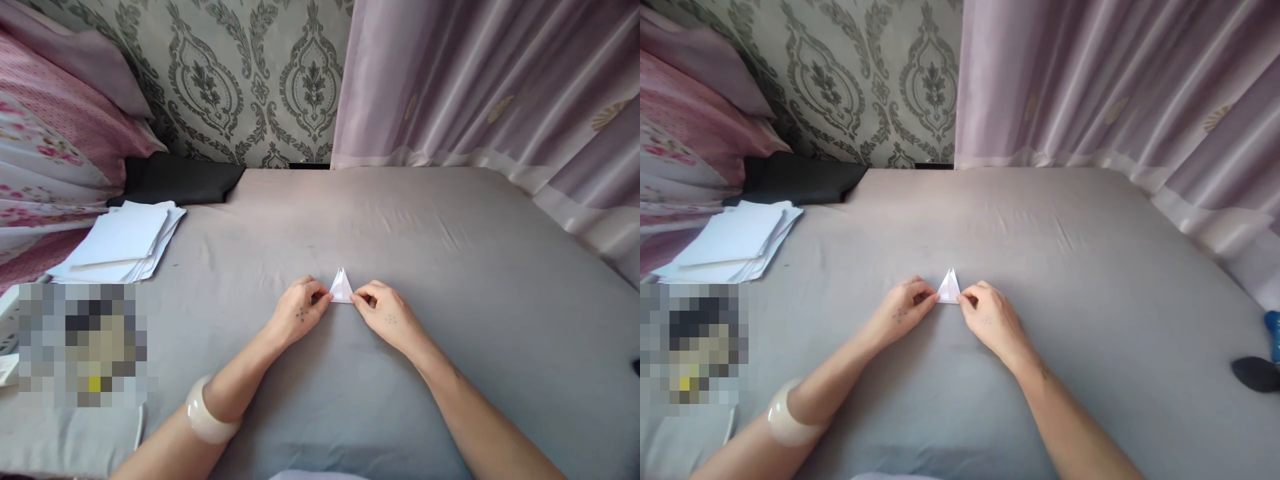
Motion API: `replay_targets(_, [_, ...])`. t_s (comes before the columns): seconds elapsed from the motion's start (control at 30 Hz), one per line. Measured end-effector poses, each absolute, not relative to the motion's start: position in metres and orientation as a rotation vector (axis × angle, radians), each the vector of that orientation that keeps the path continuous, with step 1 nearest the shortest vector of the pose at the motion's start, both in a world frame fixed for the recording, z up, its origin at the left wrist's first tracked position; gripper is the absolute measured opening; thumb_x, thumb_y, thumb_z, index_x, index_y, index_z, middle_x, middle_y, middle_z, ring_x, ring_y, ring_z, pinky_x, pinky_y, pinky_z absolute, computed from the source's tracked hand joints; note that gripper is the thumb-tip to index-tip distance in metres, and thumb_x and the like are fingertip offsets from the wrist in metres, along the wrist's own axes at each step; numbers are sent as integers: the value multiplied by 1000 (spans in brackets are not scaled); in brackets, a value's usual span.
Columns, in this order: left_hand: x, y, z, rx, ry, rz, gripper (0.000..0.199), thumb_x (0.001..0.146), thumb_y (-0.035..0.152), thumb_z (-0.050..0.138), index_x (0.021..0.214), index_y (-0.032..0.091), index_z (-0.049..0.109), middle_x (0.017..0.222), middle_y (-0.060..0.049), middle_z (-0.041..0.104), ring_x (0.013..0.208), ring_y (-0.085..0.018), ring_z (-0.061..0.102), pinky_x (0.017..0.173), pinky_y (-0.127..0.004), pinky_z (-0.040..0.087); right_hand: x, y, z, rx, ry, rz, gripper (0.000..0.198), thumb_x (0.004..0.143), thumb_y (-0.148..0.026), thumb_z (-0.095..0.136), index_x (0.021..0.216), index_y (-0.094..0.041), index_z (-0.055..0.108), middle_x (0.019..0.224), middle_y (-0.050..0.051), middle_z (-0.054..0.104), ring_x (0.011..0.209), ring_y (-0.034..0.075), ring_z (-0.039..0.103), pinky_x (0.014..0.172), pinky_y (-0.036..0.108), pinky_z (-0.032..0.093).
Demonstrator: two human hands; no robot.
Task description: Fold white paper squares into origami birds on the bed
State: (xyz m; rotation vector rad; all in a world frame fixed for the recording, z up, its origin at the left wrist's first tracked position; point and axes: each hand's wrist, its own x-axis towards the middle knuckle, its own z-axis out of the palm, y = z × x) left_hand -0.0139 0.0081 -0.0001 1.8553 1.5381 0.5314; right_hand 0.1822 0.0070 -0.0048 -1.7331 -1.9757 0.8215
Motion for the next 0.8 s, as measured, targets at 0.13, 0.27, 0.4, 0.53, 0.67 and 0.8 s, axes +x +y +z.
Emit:
replay_targets(0.13, [-13, 10, 2, 1814, 1538, 522, 19, 86, 28, 55, 77, 15, 66, 84, -4, 59, 71, -14, 55, 65, -26, 42, 180, 7, -2, -1792, -1933, 860, 19, 84, -34, 55, 73, -24, 67, 82, -1, 63, 70, 13, 57, 61, 26, 40])
replay_targets(0.27, [-14, 13, 1, 1792, 1510, 547, 17, 84, 26, 57, 75, 15, 66, 81, -2, 59, 68, -13, 54, 63, -25, 41, 180, 7, 1, -1787, -1910, 894, 21, 84, -36, 56, 72, -24, 67, 81, -2, 63, 69, 13, 57, 63, 26, 40])
replay_targets(0.4, [-15, 14, -2, 1784, 1503, 546, 17, 84, 27, 57, 74, 15, 66, 80, -2, 58, 67, -13, 53, 63, -25, 40, 180, 8, 1, -1780, -1892, 891, 26, 85, -41, 55, 70, -24, 67, 76, -2, 61, 65, 12, 55, 62, 26, 39])
replay_targets(0.53, [-14, 12, -3, 1815, 1520, 546, 18, 85, 26, 56, 75, 15, 66, 81, -2, 59, 68, -13, 54, 64, -25, 41, 180, 8, 0, -1767, -1884, 905, 25, 84, -39, 56, 69, -25, 68, 77, -3, 60, 65, 11, 55, 61, 25, 38])
replay_targets(0.67, [-12, 12, -3, 1856, 1534, 544, 18, 86, 25, 55, 74, 15, 64, 80, -3, 58, 68, -13, 53, 64, -26, 41, 179, 8, -2, -1770, -1905, 870, 23, 85, -37, 56, 69, -24, 67, 78, -2, 60, 66, 11, 55, 61, 25, 37])
replay_targets(0.8, [-12, 12, -4, 1846, 1531, 531, 17, 85, 26, 56, 73, 15, 63, 81, -3, 58, 70, -14, 54, 64, -26, 42, 178, 7, -2, -1787, -1927, 846, 23, 85, -36, 56, 67, -23, 64, 80, -2, 59, 66, 12, 54, 61, 26, 37])
